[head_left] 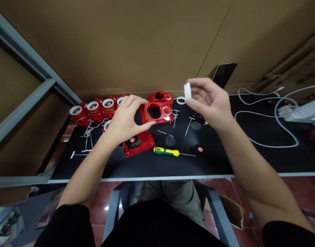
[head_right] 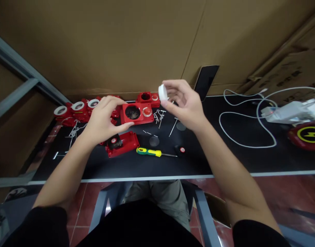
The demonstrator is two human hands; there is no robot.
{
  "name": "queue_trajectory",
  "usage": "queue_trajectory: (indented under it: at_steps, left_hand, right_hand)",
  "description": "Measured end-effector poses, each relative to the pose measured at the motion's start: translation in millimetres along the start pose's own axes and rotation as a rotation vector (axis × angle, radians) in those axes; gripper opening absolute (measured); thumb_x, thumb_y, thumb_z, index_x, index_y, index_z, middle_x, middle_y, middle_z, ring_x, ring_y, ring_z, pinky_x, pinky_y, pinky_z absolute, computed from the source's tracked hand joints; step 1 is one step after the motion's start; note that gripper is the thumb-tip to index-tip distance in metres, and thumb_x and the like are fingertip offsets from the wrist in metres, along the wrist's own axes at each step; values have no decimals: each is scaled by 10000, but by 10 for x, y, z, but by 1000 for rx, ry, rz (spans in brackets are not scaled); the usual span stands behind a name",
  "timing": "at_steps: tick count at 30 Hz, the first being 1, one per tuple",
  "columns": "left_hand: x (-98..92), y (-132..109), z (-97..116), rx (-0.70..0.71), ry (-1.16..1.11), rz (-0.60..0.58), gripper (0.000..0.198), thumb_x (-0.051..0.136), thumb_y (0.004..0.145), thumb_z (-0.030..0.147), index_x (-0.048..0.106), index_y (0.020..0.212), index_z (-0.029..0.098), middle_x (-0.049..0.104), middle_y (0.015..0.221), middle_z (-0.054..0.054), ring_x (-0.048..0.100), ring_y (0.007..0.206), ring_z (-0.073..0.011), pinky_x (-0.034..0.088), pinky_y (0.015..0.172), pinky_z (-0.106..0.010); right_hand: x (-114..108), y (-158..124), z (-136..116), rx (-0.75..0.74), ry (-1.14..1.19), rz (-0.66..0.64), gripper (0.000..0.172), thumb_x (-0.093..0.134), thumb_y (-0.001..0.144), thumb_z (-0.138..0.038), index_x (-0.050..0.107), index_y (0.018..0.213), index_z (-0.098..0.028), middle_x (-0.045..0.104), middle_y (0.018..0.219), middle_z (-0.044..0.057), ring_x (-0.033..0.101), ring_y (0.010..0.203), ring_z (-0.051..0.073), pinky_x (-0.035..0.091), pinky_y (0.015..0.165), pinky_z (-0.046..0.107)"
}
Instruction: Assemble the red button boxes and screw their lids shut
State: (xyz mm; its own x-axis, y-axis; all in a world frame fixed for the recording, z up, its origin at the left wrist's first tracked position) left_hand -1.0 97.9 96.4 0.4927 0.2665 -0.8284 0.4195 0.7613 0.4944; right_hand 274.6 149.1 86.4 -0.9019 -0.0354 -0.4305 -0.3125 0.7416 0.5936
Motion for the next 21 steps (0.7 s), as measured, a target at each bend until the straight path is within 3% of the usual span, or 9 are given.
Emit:
queue_trajectory:
  at_steps: [4,7,11,16,21]
  left_hand:
    - [26,-202,-118,-39,-36,26,544,838,1020,537,693,1422,201,788,1369,-123,753,1229,-316,635,1090,-461]
    - [11,-298,-94,-34,-72,66,562,842,1020,564,696,1424,202,807,1317,-100,779,1084,-268,658,956,-390]
    - [12,-309,41,71,-60,104,551,821,1053,543,678,1431,168,821,1361,-132,805,1208,-306,663,1041,-417]
    - [97,-327,193,192,-23,8,520,810,1091,503,660,1468,178,818,1423,-166,788,1279,-345,648,1126,-490]
    - [106,-338,239,196,31,3,530,801,1106,517,657,1499,192,817,1433,-160,791,1281,-365,646,1129,-527]
  right_hand:
    - [177,-261,-420,-205,-7,-43,428,814,1031,-312,733,1451,-281,711,1385,170,736,1263,339,691,856,465]
    - [343,-405,-563,-281,-51,-74,466,861,1005,-298,718,1448,-301,743,1310,133,744,1164,323,664,819,467]
    - [456,-485,-596,-338,-218,-28,530,858,1046,-282,670,1541,-293,771,1348,150,770,1222,348,683,904,502]
    - [512,-503,-593,-350,-320,-73,534,791,1126,-296,609,1628,-300,796,1484,164,770,1391,368,644,1153,583]
    - [588,-524,-650,-392,-304,-156,450,774,1150,-287,629,1575,-265,809,1519,151,770,1413,323,615,1179,535]
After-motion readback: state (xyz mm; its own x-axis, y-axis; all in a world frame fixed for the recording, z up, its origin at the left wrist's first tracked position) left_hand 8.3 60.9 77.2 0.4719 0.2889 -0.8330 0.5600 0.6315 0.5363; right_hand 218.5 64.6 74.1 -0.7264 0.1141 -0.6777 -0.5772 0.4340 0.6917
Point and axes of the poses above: each hand's wrist, its own y-axis towards the middle knuckle, its own x-axis out of the palm, z = x × y, the point moved 7 cm from there along y, towards the middle knuckle
